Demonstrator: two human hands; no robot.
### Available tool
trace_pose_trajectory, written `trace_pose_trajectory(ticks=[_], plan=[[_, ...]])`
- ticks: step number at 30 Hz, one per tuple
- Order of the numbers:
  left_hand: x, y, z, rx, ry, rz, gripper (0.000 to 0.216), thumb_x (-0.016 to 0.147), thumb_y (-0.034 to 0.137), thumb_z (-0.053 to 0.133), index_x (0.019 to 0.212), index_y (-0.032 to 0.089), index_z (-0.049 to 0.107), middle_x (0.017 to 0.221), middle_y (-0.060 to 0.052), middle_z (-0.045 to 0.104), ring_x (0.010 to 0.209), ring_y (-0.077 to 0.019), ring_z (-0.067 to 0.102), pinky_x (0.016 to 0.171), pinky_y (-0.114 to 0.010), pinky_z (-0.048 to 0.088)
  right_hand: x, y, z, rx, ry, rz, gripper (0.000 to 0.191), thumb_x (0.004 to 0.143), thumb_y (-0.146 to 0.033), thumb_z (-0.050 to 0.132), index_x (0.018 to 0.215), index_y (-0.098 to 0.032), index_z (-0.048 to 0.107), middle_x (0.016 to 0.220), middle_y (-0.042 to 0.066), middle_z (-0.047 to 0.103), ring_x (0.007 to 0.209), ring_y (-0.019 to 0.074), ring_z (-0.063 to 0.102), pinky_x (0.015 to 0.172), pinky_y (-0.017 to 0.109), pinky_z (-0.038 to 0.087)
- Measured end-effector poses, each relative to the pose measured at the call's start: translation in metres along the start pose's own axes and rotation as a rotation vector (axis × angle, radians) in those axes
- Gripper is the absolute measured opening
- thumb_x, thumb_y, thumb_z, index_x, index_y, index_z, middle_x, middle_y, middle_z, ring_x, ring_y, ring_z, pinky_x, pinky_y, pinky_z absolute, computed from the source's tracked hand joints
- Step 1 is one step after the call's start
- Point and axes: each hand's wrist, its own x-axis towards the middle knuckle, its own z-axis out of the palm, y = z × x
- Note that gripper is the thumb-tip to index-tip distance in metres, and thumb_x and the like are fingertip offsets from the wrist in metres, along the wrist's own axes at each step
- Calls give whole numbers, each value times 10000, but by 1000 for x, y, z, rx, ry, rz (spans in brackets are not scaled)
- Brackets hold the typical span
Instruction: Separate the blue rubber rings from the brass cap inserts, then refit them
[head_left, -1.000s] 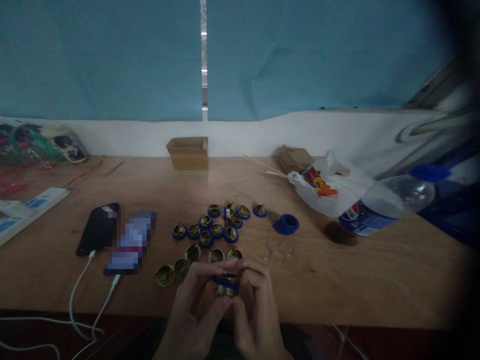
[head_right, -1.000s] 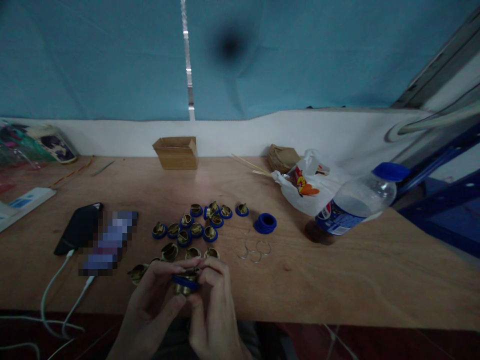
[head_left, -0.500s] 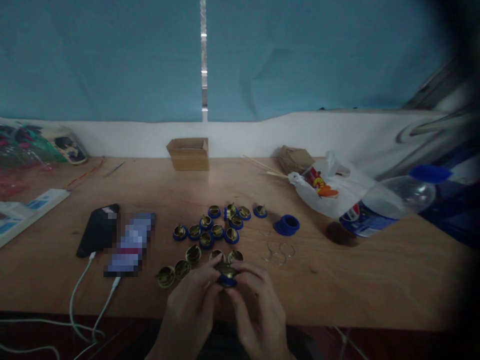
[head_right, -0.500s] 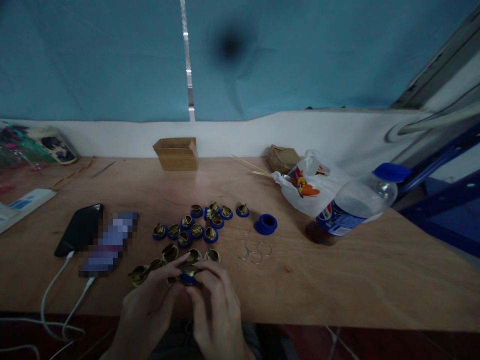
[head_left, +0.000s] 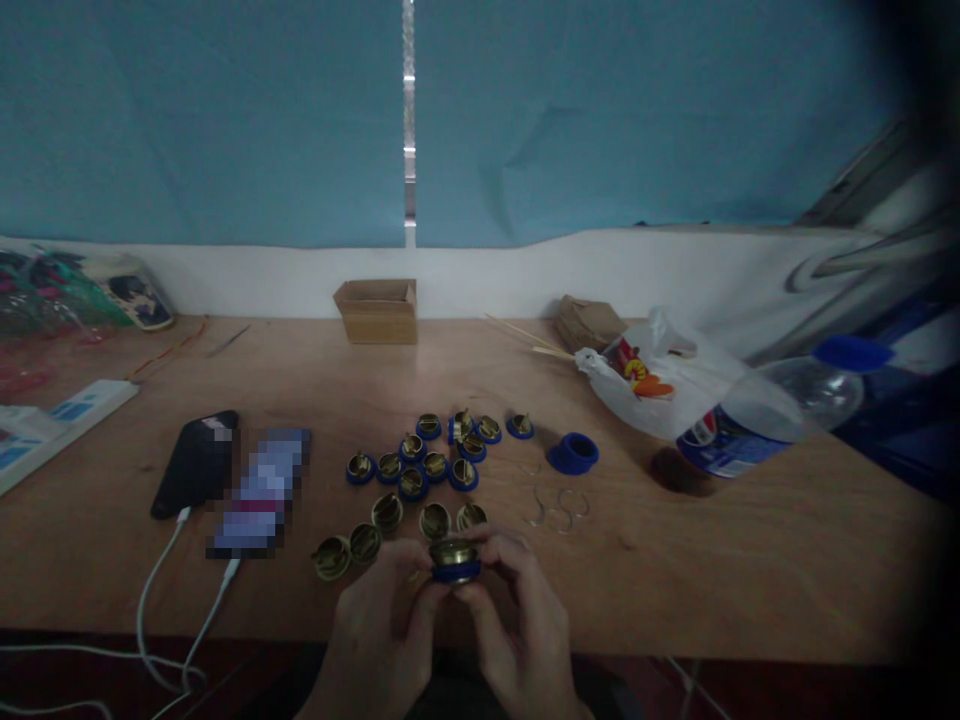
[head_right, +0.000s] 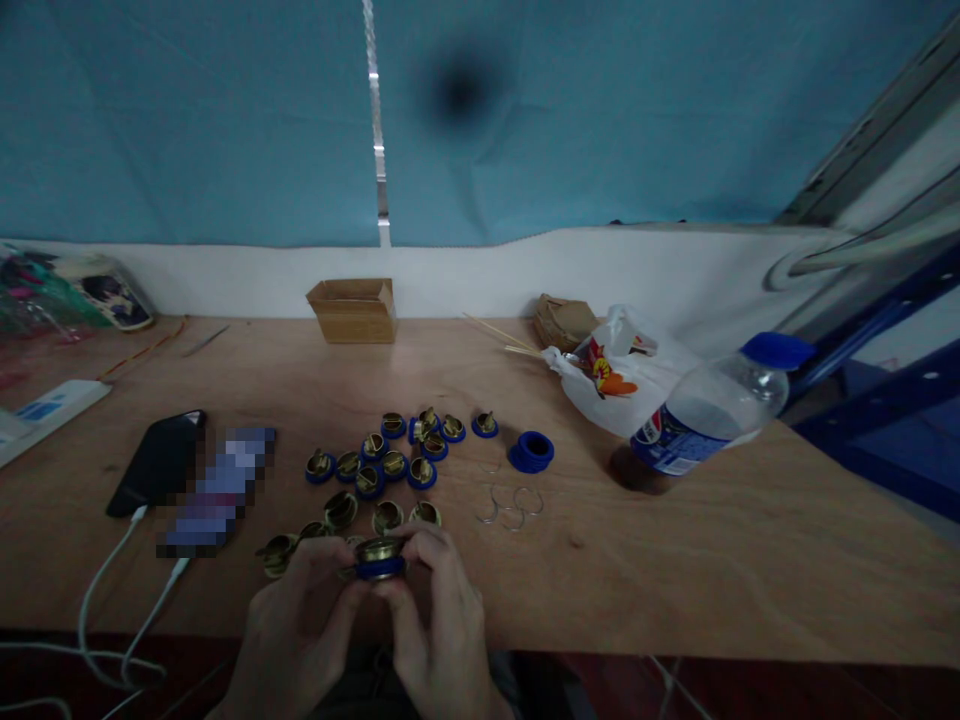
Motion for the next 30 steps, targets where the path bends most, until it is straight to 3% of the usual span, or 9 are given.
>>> trace_pose_trajectory(ticks=[6, 11, 16, 20, 22, 25, 30], plan=[[0, 2, -2, 16, 21, 73, 286, 770, 78, 656, 949, 261, 530, 775, 30, 703, 660, -146, 724, 640, -185, 567, 1, -4, 0, 118, 17, 61, 114, 910, -137, 527, 946, -245, 520, 1006, 49, 614, 949, 180, 637, 813, 288, 536], [1, 1, -4, 2, 15, 19, 308, 784, 41, 592, 980, 261, 504, 828, 19, 707, 732, -155, 727, 656, -202, 556, 10, -11, -5, 431, -98, 250, 151, 934, -290, 559, 1083, -281, 533, 1039, 36, 612, 969, 171, 642, 831, 282, 540], [7, 3, -4, -74, -149, 2, 275, 778, 2, 533, 889, 250, 495, 935, -9, 702, 849, -170, 703, 737, -247, 541, 18, -9, -14, 466, -122, 381, 81, 940, -316, 556, 998, -261, 568, 925, 24, 629, 887, 168, 644, 794, 290, 544], [8, 6, -2, -99, -173, 29, 260, 785, 9, 556, 890, 243, 510, 971, -26, 659, 901, -181, 682, 781, -272, 530, 20, -9, -18, 439, -113, 366, 107, 916, -339, 586, 919, -235, 610, 840, 16, 620, 798, 170, 628, 709, 277, 538], [8, 6, -2, -79, -165, 20, 263, 776, 5, 581, 880, 240, 523, 1020, -35, 630, 937, -185, 672, 810, -286, 525, 20, -8, -15, 420, -70, 381, 147, 909, -346, 596, 835, -220, 617, 785, 1, 602, 738, 155, 599, 662, 249, 514], [8, 6, -2, -74, -143, 15, 242, 777, 22, 631, 851, 233, 537, 1049, -37, 618, 949, -186, 670, 829, -295, 525, 19, -5, -6, 458, 100, 499, 186, 897, -368, 615, 796, -213, 599, 735, -18, 581, 688, 140, 578, 623, 229, 494], [4, 4, 1, -187, -141, -65, 192, 784, 91, 690, 771, 218, 546, 829, 5, 674, 774, -153, 684, 718, -250, 535, 18, 4, 7, 617, 387, 716, 238, 870, -442, 626, 830, -218, 558, 782, 7, 628, 659, 168, 630, 582, 276, 527]])
